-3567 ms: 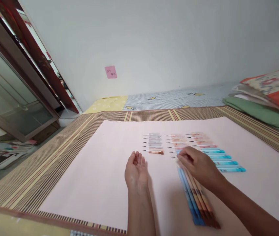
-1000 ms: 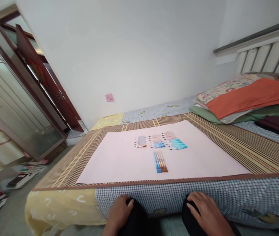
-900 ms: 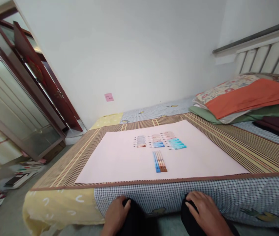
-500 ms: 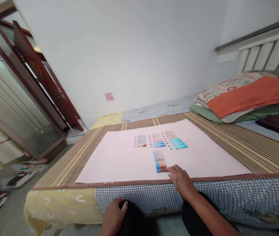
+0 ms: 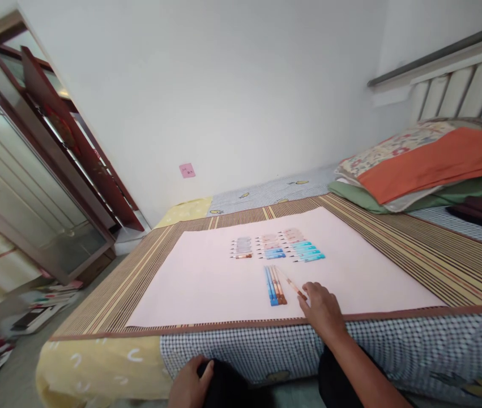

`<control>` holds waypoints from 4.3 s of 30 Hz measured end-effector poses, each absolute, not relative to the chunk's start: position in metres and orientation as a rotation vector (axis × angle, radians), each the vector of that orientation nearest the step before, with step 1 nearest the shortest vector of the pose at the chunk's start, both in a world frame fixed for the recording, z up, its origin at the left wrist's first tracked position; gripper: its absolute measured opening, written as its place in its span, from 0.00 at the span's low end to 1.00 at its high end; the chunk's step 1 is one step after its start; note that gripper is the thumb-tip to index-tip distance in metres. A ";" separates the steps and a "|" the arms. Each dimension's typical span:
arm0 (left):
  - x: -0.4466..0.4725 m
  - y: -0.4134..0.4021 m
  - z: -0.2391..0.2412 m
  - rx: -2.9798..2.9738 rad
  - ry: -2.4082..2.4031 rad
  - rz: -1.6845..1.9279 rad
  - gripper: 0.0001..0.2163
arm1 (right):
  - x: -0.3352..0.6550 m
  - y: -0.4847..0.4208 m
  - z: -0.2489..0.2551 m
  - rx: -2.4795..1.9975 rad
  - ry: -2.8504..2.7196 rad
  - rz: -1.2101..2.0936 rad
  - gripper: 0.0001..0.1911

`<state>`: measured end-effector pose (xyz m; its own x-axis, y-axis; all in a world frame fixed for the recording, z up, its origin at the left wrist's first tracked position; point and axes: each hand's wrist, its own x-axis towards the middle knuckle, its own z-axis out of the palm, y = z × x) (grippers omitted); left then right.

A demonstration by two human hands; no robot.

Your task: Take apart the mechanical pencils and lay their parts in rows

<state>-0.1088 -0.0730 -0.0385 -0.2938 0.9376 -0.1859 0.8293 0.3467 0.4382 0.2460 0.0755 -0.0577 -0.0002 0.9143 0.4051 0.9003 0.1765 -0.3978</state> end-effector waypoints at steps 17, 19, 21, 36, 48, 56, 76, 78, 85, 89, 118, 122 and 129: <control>-0.042 -0.033 -0.060 1.624 1.835 0.981 0.17 | 0.260 0.099 -0.017 -1.333 -1.270 0.869 0.18; -0.022 -0.013 -0.049 1.390 1.606 1.236 0.21 | 0.241 0.098 0.001 -1.132 -1.145 1.099 0.19; -0.003 0.015 -0.028 1.050 1.380 1.379 0.29 | 0.221 0.101 0.017 -0.969 -1.090 1.239 0.19; 0.008 0.147 0.031 0.725 0.796 1.723 0.16 | 0.123 0.180 0.032 -0.662 -0.664 1.575 0.22; 0.019 0.159 0.024 0.672 0.958 1.778 0.18 | 0.115 0.186 0.028 -0.768 -0.829 1.343 0.24; 0.011 0.156 0.026 0.698 0.812 1.652 0.23 | 0.117 0.190 0.019 -0.765 -0.751 1.398 0.23; 0.013 0.161 0.019 0.639 0.997 1.712 0.19 | 0.106 0.180 0.012 -0.708 -0.575 1.618 0.20; 0.013 0.161 0.017 0.631 0.974 1.712 0.18 | 0.105 0.180 0.011 -0.699 -0.589 1.622 0.19; 0.016 0.163 0.018 0.619 0.920 1.666 0.19 | 0.105 0.181 0.011 -0.740 -0.589 1.575 0.20; 0.017 0.163 0.015 0.511 1.129 1.684 0.22 | 0.105 0.181 0.007 -0.768 -0.622 1.545 0.20; 0.000 0.164 0.018 0.240 0.899 1.911 0.22 | 0.080 0.164 0.000 -0.731 -0.602 1.821 0.22; 0.000 0.159 0.028 0.236 0.895 1.981 0.20 | 0.061 0.153 -0.008 -0.850 -0.642 1.811 0.25; -0.013 0.157 0.030 0.216 0.844 2.006 0.20 | 0.054 0.145 -0.012 -0.906 -0.617 1.837 0.23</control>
